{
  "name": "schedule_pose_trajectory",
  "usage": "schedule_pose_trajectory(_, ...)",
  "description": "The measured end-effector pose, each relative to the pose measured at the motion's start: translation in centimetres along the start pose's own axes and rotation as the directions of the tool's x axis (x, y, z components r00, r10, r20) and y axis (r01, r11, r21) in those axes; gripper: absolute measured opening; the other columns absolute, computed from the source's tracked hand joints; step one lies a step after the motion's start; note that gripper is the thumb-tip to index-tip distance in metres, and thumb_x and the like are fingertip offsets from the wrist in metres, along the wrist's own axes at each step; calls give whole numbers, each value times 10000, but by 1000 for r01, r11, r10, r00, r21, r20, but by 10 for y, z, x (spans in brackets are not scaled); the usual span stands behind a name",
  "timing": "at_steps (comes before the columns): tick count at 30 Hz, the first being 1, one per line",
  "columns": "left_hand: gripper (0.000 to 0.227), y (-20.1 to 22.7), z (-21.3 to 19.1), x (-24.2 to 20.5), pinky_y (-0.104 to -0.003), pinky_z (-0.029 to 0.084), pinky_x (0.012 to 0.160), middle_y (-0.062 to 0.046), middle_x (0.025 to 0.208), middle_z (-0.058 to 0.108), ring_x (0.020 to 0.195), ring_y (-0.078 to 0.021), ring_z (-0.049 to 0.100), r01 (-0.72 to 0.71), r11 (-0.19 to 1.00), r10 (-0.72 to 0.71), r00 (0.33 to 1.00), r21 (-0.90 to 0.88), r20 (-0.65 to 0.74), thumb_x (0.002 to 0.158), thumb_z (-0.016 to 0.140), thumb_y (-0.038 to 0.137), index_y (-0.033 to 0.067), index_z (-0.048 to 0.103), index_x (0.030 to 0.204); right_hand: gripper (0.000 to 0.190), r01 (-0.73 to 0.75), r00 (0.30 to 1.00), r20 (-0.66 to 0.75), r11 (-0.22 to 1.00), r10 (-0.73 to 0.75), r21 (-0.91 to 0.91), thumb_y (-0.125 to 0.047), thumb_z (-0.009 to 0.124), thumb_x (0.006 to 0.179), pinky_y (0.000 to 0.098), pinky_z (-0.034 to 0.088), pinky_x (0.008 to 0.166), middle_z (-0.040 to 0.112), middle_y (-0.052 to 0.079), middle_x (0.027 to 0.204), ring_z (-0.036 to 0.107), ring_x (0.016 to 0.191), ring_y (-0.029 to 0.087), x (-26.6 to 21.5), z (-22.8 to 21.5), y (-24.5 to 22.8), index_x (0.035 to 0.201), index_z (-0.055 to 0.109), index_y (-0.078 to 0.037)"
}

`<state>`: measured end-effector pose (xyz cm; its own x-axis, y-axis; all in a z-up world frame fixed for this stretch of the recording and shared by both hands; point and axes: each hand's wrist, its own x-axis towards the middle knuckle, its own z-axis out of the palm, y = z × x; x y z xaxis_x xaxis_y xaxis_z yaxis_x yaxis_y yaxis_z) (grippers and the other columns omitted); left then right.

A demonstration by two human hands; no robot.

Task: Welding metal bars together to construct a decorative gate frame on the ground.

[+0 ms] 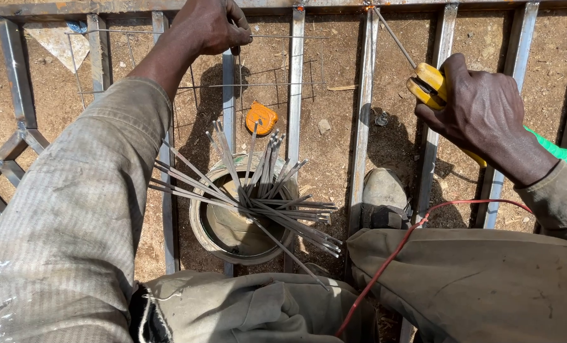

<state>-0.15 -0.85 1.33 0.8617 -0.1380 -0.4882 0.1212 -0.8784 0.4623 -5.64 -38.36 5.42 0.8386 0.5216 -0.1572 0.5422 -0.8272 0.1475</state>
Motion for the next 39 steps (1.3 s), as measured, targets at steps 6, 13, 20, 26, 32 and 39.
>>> schedule_pose_trajectory(6,52,-10,5,5,-281,395,466,34,645,604,565,-82,535,-37,999,38,999,19,-20,764,610,232,203,637,731,475,-5,1000,10,1000,5,7,-479,528,803,369,366,375,547,134,594,519,438,314,4,4,0,923,376,-46)
schedule_pose_trajectory(13,49,-5,3,2,-307,369,471,45,698,589,577,-114,510,45,998,-44,999,53,-14,741,620,285,237,625,752,492,-9,1000,23,1000,9,4,-496,545,807,359,383,377,551,115,597,522,432,293,4,5,0,941,376,-54)
schedule_pose_trajectory(20,63,-9,3,4,-297,403,456,21,657,601,548,-111,533,-47,998,47,999,36,-5,790,591,233,193,629,761,471,6,1000,-11,1000,-6,12,-475,561,788,361,373,372,554,119,610,515,429,303,-1,1,-2,936,377,-67)
schedule_pose_trajectory(26,48,-9,3,3,-268,383,459,43,624,594,536,-78,519,-27,999,27,1000,38,-9,744,593,226,211,633,722,477,-7,1000,16,1000,7,-9,-488,541,801,358,372,375,551,115,593,513,422,297,-2,4,0,930,383,-57)
schedule_pose_trajectory(32,38,-10,4,6,-263,378,447,35,632,597,545,-78,522,-28,999,28,999,16,-19,746,603,212,211,638,730,473,-30,999,39,999,31,-12,-486,524,802,367,377,385,550,115,586,527,442,311,3,6,2,916,377,-51)
schedule_pose_trajectory(39,63,1,0,-2,-266,353,454,38,695,593,563,-90,499,55,998,-55,998,18,-9,751,580,220,233,623,794,472,-23,999,33,1000,23,1,-490,530,816,362,366,385,538,122,576,516,431,303,2,5,2,922,377,-56)
